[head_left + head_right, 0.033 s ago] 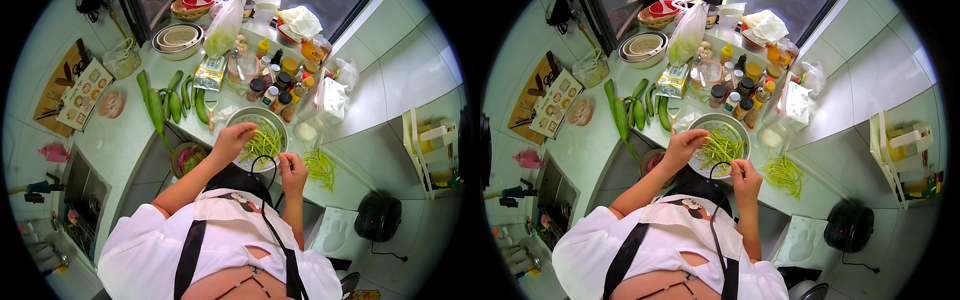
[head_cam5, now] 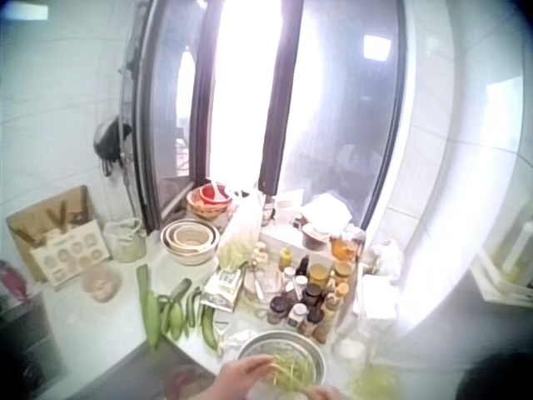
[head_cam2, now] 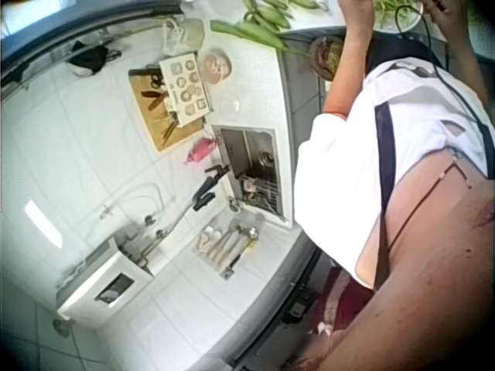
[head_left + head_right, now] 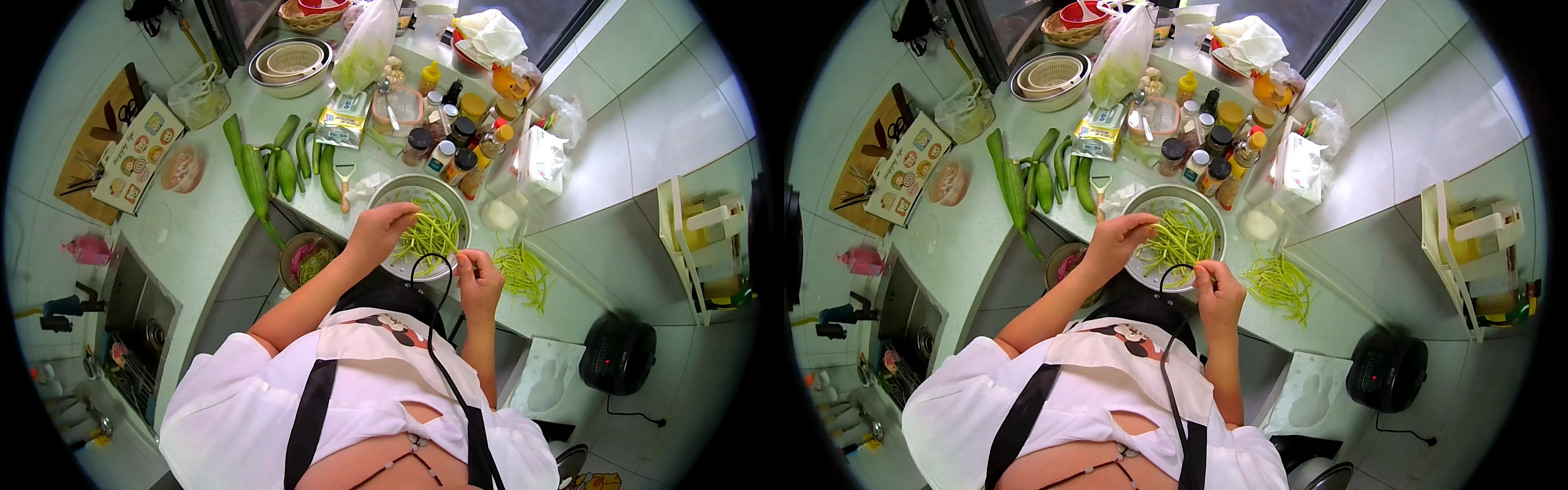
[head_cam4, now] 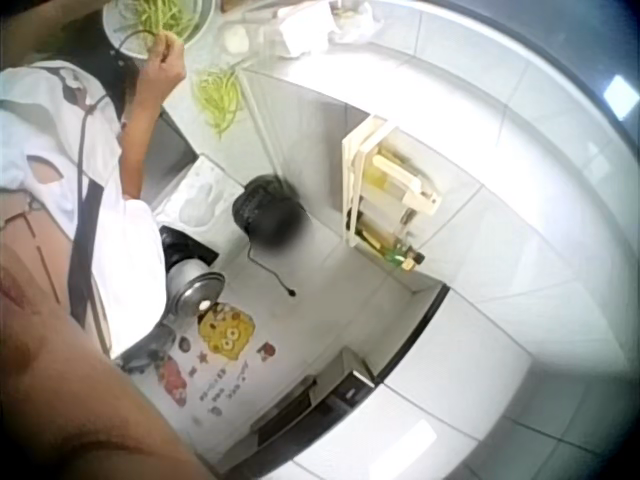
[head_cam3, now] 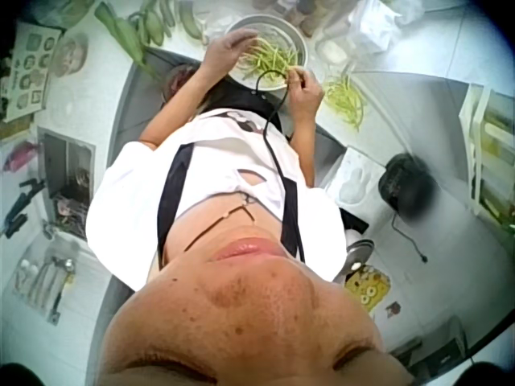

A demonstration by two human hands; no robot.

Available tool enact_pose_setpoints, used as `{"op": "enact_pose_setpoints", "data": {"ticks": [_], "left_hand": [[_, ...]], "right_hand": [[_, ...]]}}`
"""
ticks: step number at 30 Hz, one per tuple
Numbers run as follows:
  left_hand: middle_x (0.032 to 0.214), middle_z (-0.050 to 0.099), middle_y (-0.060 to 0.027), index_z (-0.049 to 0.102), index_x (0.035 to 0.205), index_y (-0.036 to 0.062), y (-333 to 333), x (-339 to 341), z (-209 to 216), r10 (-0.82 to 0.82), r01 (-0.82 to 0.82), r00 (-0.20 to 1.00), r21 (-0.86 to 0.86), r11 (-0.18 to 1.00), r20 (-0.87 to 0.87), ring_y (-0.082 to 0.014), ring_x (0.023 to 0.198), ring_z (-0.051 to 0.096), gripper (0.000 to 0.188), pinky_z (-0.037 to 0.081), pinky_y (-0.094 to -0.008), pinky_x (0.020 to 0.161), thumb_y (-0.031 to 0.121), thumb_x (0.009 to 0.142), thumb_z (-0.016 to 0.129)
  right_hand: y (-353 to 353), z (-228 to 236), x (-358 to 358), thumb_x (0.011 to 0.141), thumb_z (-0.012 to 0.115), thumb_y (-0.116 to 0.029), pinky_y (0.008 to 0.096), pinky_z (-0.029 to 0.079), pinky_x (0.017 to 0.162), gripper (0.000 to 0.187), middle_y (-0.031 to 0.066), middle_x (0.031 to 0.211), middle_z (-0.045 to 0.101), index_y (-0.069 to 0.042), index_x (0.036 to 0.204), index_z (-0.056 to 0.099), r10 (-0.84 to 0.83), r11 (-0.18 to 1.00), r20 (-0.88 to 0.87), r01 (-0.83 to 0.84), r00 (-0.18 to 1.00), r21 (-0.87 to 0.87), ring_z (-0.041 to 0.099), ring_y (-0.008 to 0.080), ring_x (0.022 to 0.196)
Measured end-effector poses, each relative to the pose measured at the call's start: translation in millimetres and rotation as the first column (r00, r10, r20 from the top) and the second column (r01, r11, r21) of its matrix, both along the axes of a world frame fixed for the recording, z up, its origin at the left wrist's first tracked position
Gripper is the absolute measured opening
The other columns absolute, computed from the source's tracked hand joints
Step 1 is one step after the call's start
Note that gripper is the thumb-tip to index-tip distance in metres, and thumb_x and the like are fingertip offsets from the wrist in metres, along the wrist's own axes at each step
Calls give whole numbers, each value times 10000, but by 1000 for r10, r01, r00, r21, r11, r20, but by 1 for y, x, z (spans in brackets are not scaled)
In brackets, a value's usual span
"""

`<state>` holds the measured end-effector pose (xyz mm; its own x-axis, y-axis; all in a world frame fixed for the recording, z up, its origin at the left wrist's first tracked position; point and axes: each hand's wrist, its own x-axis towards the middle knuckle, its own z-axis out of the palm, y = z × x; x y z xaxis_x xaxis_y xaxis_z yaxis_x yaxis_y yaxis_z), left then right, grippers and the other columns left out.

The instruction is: The person pulls the string-like fibers from green bean pods by hand and drops the cleaned pods into a bowl.

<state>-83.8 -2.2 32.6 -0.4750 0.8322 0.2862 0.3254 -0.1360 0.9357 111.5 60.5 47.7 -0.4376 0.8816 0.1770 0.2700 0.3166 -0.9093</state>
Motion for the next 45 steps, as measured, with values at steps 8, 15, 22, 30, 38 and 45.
{"op": "enact_pose_setpoints", "data": {"ticks": [8,15,22,30,38,45], "left_hand": [[783,650,-142,612,955,13,3,0,-6,122,-121,986,16,993,-114,-256,718,658,138,506,-322,618,123,885,564],[982,642,-99,539,1098,-21,4,9,-8,-163,103,735,129,986,658,-170,899,632,255,501,-290,807,186,969,467],[1060,602,-64,518,1140,-19,1,9,5,-154,134,920,80,988,360,-136,1029,561,291,443,-267,874,209,963,486],[912,637,-68,539,1088,-4,-4,11,9,-152,148,961,35,988,232,-119,842,596,259,465,-254,762,204,935,533],[868,657,-57,603,958,-23,-7,7,6,-130,155,970,-114,981,206,-123,860,609,222,471,-247,776,175,949,504],[684,595,-90,568,866,9,-13,4,3,-60,59,995,18,998,77,-173,602,559,218,432,-296,559,218,920,541]], "right_hand": [[-13,3,-5,836,658,-134,250,436,502,106,63,662,622,-30,848,637,97,987,75,-105,992,118,571,118,536],[-19,9,-17,785,685,-92,289,458,506,71,97,699,628,-44,823,650,154,949,135,-185,979,254,597,215,549],[-18,9,-18,776,692,-94,304,468,516,79,98,724,641,-45,824,653,86,936,134,-126,987,329,603,232,565],[-18,12,-15,774,691,-105,321,477,539,82,103,737,645,-51,825,657,73,918,166,-132,983,375,615,252,594],[-23,10,-14,801,679,-129,303,467,528,94,107,697,633,-48,841,652,69,956,163,-112,984,271,609,223,568],[-24,5,-16,840,654,-139,274,449,505,108,93,649,620,-36,873,641,73,989,136,-90,988,122,592,161,529]]}}
